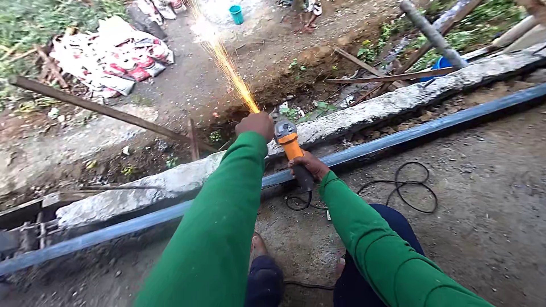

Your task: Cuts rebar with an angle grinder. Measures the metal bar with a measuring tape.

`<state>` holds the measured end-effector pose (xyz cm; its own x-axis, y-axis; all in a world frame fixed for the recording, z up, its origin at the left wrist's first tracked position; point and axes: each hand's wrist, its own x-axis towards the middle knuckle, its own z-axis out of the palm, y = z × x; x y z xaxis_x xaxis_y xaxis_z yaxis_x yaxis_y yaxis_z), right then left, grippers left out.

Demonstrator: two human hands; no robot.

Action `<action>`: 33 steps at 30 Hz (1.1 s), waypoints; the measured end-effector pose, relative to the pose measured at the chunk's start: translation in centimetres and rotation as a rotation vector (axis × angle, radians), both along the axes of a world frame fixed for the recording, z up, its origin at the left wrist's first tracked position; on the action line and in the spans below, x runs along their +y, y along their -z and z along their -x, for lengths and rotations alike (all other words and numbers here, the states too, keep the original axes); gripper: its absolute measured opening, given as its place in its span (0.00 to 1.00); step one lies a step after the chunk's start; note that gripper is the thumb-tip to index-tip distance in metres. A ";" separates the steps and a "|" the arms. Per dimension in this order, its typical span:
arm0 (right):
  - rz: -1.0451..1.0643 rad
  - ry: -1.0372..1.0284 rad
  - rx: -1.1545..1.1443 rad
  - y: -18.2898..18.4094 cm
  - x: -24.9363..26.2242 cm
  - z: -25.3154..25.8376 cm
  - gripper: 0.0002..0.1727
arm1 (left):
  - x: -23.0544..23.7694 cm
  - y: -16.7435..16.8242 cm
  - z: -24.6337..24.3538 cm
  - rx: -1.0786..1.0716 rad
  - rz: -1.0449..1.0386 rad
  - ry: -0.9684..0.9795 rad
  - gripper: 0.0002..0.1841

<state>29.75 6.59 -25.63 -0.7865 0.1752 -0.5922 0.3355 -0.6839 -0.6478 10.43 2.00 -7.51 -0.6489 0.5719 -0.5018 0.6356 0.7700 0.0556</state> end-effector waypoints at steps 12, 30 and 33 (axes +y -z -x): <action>0.012 0.016 -0.003 0.4 0.0 0.2 0.35 | 0.1 0.0 0.2 -0.019 0.011 -0.005 0.26; 0.029 0.033 0.002 0.3 0.1 0.4 0.33 | 0.4 -0.1 0.2 -0.025 0.016 -0.018 0.26; 0.038 0.039 0.011 0.2 0.1 0.5 0.33 | 0.4 -0.3 0.1 -0.027 0.023 -0.022 0.27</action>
